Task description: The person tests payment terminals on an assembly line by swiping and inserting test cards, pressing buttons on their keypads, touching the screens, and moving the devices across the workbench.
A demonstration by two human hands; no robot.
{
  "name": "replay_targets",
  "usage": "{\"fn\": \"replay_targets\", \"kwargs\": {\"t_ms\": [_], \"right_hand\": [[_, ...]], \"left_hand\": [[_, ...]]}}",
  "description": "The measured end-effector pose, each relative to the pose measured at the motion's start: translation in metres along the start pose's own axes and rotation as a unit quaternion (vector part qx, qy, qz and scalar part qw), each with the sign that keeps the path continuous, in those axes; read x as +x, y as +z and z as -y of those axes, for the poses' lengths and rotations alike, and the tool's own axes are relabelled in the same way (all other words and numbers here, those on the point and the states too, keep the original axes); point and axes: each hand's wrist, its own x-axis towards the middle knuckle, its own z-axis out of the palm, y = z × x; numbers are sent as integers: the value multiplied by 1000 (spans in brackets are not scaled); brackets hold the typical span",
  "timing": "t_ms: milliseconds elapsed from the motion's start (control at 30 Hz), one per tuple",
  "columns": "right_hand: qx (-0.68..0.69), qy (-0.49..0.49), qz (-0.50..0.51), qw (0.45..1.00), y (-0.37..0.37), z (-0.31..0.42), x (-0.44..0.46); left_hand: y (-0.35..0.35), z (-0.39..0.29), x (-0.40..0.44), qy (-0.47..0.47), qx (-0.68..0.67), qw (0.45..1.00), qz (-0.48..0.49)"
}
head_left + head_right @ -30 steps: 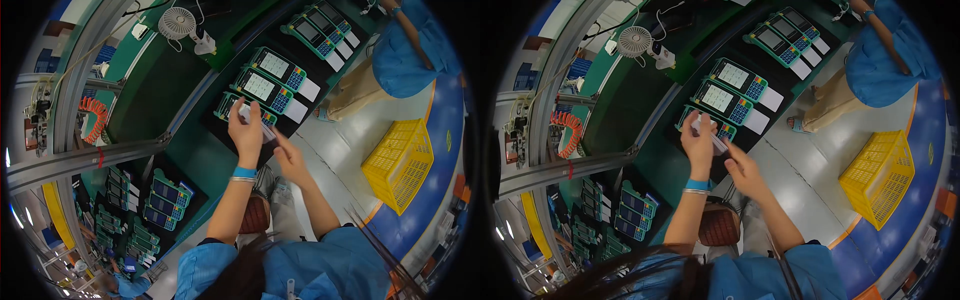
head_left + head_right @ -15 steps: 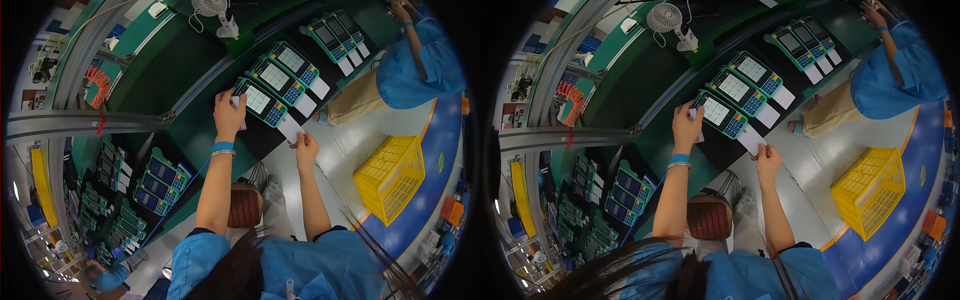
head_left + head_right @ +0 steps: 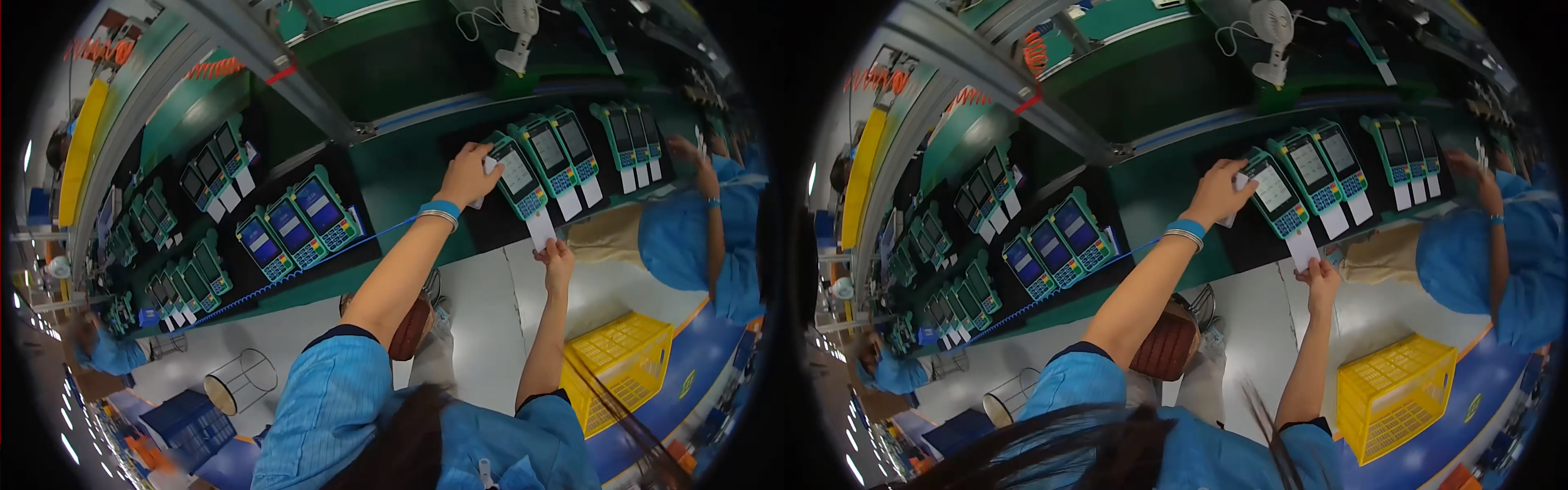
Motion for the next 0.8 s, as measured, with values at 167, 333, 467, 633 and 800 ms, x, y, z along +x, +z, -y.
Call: {"fn": "replay_targets", "kwargs": {"t_ms": [167, 333, 467, 633, 800], "right_hand": [[-13, -5, 15, 1000, -8, -12, 10], [19, -31, -72, 997, 34, -16, -4], [-190, 6, -108, 976, 26, 8, -18], [-184, -205, 85, 957, 136, 31, -126], [-84, -101, 130, 983, 258, 22, -223]], "left_hand": [[-9, -2, 0, -6, 31, 999, 37], [0, 3, -4, 9, 47, 998, 39], [-25, -5, -19, -17, 21, 997, -79], [-58, -14, -118, -140, -146, 954, -221], [-113, 8, -183, -199, -232, 896, -322]]}}
